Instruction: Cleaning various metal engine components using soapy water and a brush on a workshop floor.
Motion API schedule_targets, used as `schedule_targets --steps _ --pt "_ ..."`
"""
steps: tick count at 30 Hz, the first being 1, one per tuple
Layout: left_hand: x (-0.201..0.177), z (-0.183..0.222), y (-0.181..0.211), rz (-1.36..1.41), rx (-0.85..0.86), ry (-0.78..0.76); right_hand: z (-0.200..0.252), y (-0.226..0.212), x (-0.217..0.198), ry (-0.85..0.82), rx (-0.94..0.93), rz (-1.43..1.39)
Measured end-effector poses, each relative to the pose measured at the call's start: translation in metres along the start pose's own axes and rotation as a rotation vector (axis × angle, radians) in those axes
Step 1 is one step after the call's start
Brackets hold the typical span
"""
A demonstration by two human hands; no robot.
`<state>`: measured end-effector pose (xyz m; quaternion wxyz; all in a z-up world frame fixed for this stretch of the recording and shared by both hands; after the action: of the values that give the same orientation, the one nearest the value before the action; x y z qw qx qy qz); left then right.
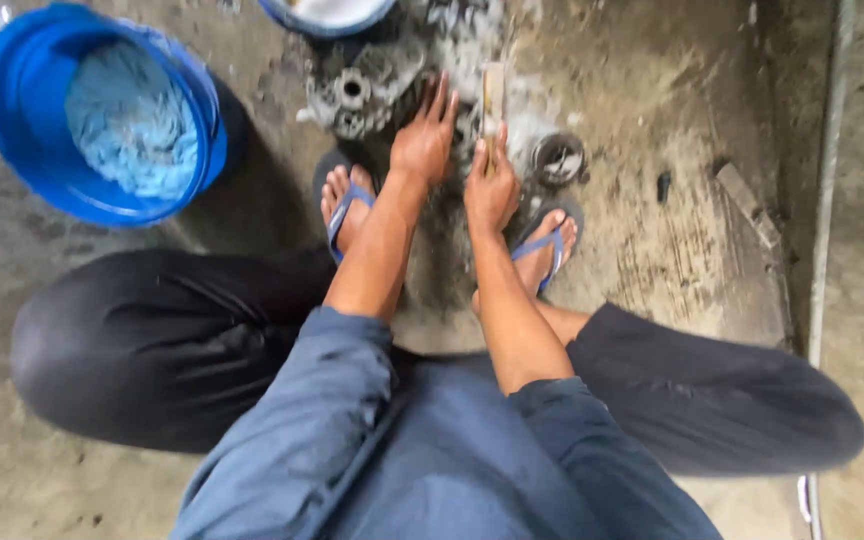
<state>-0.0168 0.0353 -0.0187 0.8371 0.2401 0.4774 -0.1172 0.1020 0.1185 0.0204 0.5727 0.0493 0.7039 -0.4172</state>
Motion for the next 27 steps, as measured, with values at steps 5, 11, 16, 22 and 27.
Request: schedule_targets --steps 5,11,16,22,27 --pt "-0.016 -0.011 0.000 0.071 -0.006 -0.057 0.071 0.015 0.005 0.209 -0.199 0.064" --pt "0.017 -0.016 -0.003 0.044 0.011 0.030 0.002 0.010 0.025 0.041 0.143 -0.134" --pt "-0.030 -0.005 0.010 0.010 -0.090 -0.231 0.102 0.016 0.003 0.174 -0.073 0.021" --pt "0.035 -0.038 -0.003 0.002 -0.056 -0.019 -0.062 0.032 0.050 -0.050 0.047 0.012" --pt "0.015 -0.020 -0.003 0.145 -0.182 -0.070 -0.154 -0.139 -0.052 0.048 -0.363 -0.530"
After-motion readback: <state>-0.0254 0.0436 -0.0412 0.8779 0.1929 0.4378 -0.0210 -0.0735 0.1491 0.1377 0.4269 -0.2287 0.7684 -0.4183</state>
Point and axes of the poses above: each hand's wrist, its own z-axis away from the middle knuckle, its own x-axis out of the palm, y = z × x, the point moved 5 cm from there along -z, towards the middle knuckle, and after that the axes turned 10 degrees about -x, right-handed, at the moved point
